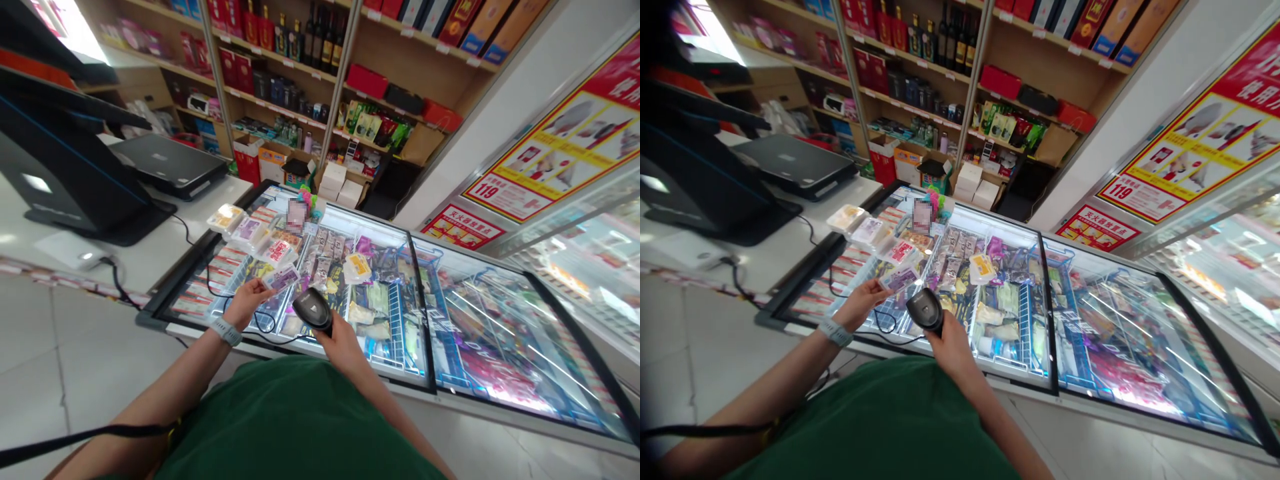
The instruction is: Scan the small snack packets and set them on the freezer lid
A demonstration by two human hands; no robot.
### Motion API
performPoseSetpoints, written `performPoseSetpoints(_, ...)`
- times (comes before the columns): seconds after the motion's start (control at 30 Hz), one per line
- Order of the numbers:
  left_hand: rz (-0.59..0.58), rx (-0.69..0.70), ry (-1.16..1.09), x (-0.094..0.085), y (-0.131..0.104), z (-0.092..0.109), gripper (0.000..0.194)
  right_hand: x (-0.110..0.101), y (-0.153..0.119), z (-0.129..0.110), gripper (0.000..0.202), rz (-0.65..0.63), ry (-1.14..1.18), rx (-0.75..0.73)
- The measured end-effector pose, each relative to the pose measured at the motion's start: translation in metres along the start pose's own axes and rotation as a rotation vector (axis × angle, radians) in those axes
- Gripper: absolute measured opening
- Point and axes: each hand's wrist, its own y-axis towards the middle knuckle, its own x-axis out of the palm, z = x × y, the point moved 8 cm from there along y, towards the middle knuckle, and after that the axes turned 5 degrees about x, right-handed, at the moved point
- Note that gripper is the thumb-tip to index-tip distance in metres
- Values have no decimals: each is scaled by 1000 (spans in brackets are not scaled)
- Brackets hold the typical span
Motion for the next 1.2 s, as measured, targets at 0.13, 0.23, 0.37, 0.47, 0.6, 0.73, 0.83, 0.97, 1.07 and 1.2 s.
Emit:
performPoseSetpoints(0.13, -23, 21, -3, 1, 0, 0, 51, 1, 2, -4, 26, -13, -2, -12)
performPoseSetpoints(0.23, -33, 29, -9, 1, 1, -1, 52, 2, 2, -5, 27, -23, -15, -7)
performPoseSetpoints(0.37, -36, 26, -30, 1, 2, -3, 54, 3, 3, -4, 28, -30, -19, -9)
performPoseSetpoints(0.47, -27, 14, -39, 0, 2, -4, 56, 4, 3, -4, 28, -27, -16, -20)
performPoseSetpoints(0.6, -17, -9, -32, 0, 1, -6, 57, 6, 3, -3, 26, -27, -28, -11)
performPoseSetpoints(0.73, 7, -57, -121, -2, 5, -12, 51, 5, 3, -1, 23, -25, -19, -9)
performPoseSetpoints(0.83, 43, -100, -227, -7, 18, -17, 44, 5, 2, -1, 25, -18, -13, -20)
performPoseSetpoints(0.97, 114, -131, -326, -17, 49, -22, 34, 6, 1, 3, 26, -19, -5, -10)
performPoseSetpoints(1.07, 133, -148, -367, -17, 74, -22, 30, 6, -1, 4, 29, -10, 18, -12)
performPoseSetpoints(1.2, 165, -187, -356, -15, 94, -22, 29, 4, -3, 5, 27, 1, 37, -16)
